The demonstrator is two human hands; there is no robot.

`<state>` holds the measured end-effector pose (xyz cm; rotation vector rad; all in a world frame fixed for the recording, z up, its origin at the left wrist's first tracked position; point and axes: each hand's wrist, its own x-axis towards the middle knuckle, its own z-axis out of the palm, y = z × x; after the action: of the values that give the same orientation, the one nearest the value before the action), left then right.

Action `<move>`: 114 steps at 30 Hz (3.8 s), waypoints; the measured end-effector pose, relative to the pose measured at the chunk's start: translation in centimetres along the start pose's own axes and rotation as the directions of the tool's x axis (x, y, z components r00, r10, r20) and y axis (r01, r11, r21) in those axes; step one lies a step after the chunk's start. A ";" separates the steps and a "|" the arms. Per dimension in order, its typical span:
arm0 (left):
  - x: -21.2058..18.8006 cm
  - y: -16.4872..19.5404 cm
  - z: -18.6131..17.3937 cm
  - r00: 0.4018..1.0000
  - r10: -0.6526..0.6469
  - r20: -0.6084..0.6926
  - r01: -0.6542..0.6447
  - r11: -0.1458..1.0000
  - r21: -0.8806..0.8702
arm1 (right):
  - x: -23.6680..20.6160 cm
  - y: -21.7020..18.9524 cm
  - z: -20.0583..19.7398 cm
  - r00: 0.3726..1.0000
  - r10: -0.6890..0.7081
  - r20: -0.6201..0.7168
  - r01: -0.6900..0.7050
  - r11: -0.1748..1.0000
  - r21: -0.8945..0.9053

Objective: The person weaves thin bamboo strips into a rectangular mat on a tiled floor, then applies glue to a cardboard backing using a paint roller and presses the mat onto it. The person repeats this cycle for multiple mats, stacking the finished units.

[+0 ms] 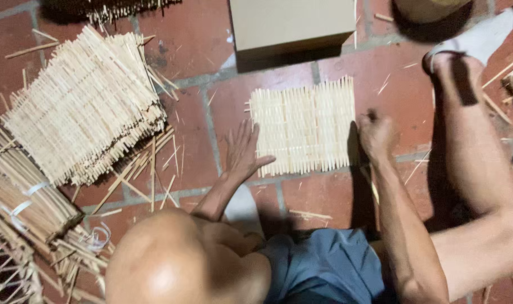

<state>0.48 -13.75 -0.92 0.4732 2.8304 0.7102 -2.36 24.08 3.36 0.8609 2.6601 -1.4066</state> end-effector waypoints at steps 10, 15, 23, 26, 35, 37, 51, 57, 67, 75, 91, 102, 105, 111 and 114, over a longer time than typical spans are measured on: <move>-5.9 1.5 0.6 0.973 -0.047 -0.228 0.028 0.996 -0.085 | 11.1 -8.9 -20.2 0.707 -0.647 -0.285 0.309 0.646 -0.698; -5.5 2.0 -0.1 0.981 -0.091 -0.172 0.081 0.995 -0.064 | 13.8 -8.4 -21.6 0.750 -0.596 -0.287 0.277 0.677 -0.682; -5.6 0.4 2.3 0.976 -0.095 -0.194 0.087 0.995 -0.049 | 25.2 -19.0 -28.9 0.939 -0.337 -0.061 0.204 0.693 -0.691; -4.6 -0.7 3.3 0.985 -0.118 -0.124 0.117 0.993 -0.015 | 29.6 -22.7 -25.7 0.972 -0.237 0.003 0.139 0.561 -0.816; -4.8 -1.3 3.5 0.986 -0.160 -0.034 0.161 0.987 0.010 | 27.7 -22.5 -26.0 0.952 -0.307 0.001 0.170 0.527 -0.832; -4.8 -1.0 3.3 0.962 -0.261 0.078 0.259 0.965 0.036 | 25.5 -21.1 -27.6 0.886 -0.463 -0.034 0.221 0.485 -0.846; -5.3 2.3 -0.1 0.975 -0.075 -0.207 0.073 0.997 -0.015 | 19.7 -12.7 -23.4 0.649 -0.709 -0.278 0.353 0.603 -0.715; -3.8 4.5 -2.4 0.979 -0.054 -0.196 0.044 0.997 -0.058 | 19.2 -12.9 -23.2 0.876 -0.302 -0.377 0.297 0.952 -0.073; 9.0 6.4 -8.0 0.954 0.284 0.093 -0.295 0.946 0.132 | 19.7 -11.3 -20.5 0.993 -0.114 0.018 0.059 0.633 0.772; 11.6 6.1 -2.7 0.902 0.413 0.123 -0.428 0.894 0.134 | 21.3 -15.4 -16.6 0.885 -0.457 0.090 0.302 0.711 0.635; 11.7 4.5 -0.9 0.925 0.358 0.126 -0.377 0.909 0.180 | 21.1 -30.6 -2.0 0.714 -0.383 0.586 0.677 0.167 -0.717; 11.8 4.8 -0.3 0.925 0.341 0.170 -0.373 0.903 0.215 | 23.1 -31.8 -0.2 0.579 -0.484 0.657 0.708 -0.102 -0.699; 11.9 4.8 -0.2 0.928 0.338 0.158 -0.365 0.913 0.186 | 22.7 -34.4 5.3 0.465 -0.552 0.692 0.818 -0.031 -0.574; 12.0 4.9 -0.8 0.925 0.341 0.168 -0.371 0.906 0.205 | 28.3 -34.5 -1.7 0.542 -0.521 0.659 0.693 -0.167 -0.702; 12.0 4.9 -1.1 0.929 0.330 0.170 -0.361 0.908 0.211 | 30.2 -32.2 -5.9 0.582 -0.556 0.593 0.582 -0.225 -0.782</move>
<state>-9.69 -6.00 1.21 1.0436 2.7446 0.3703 -41.81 28.23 23.66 -0.7164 2.9881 0.8103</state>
